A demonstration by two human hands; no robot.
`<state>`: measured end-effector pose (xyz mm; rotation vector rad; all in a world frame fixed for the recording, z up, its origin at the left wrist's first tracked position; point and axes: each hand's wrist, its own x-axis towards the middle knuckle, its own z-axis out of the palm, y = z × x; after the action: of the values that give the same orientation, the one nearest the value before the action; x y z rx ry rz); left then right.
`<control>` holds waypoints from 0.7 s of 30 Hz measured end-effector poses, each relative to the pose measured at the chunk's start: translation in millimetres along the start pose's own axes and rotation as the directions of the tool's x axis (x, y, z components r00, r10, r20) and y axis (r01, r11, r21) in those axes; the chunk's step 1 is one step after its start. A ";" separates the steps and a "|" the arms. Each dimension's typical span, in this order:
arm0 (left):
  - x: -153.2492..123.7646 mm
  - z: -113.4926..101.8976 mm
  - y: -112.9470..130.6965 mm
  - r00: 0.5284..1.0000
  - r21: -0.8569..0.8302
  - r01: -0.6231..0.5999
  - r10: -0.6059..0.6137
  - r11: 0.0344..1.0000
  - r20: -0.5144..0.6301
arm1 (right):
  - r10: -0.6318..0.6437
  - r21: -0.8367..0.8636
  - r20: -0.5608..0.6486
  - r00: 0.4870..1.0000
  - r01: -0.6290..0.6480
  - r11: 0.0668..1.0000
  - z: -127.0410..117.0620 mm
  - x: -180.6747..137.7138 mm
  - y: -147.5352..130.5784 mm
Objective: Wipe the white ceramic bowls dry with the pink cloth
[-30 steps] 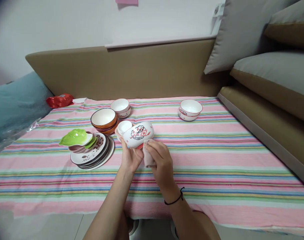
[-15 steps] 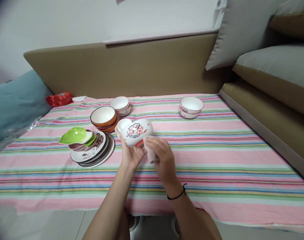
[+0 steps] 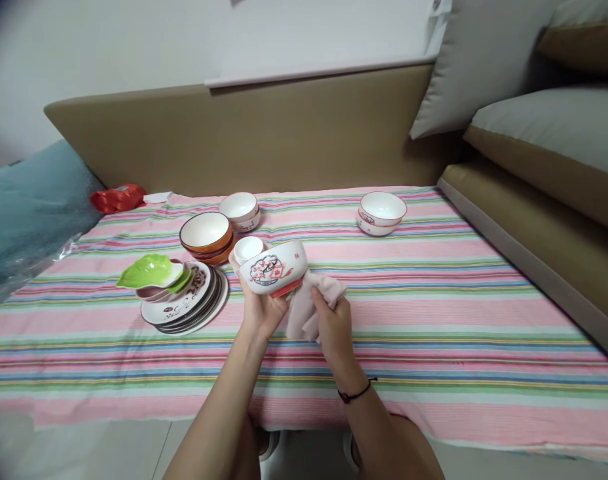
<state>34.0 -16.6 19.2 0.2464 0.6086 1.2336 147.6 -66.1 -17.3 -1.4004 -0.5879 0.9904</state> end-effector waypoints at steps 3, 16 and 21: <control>2.4 -3.2 -4.1 0.997 0.081 0.070 -0.068 0.994 -0.027 | -0.106 -0.110 -0.049 0.993 0.100 0.989 -1.9 -0.9 -7.3; 5.0 -4.9 -16.1 0.999 0.215 -0.042 0.043 0.976 -0.003 | -0.428 -0.265 -0.019 0.904 0.408 0.874 -18.7 17.5 -11.0; 6.1 -6.0 -10.7 1.000 0.153 -0.013 0.015 0.988 -0.015 | -0.644 -0.224 0.171 0.746 0.666 0.712 -23.2 16.5 -16.0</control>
<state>40.4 -15.3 7.2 0.3703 0.7179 1.2044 178.8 -62.7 -8.2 -1.2335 -1.2254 0.3863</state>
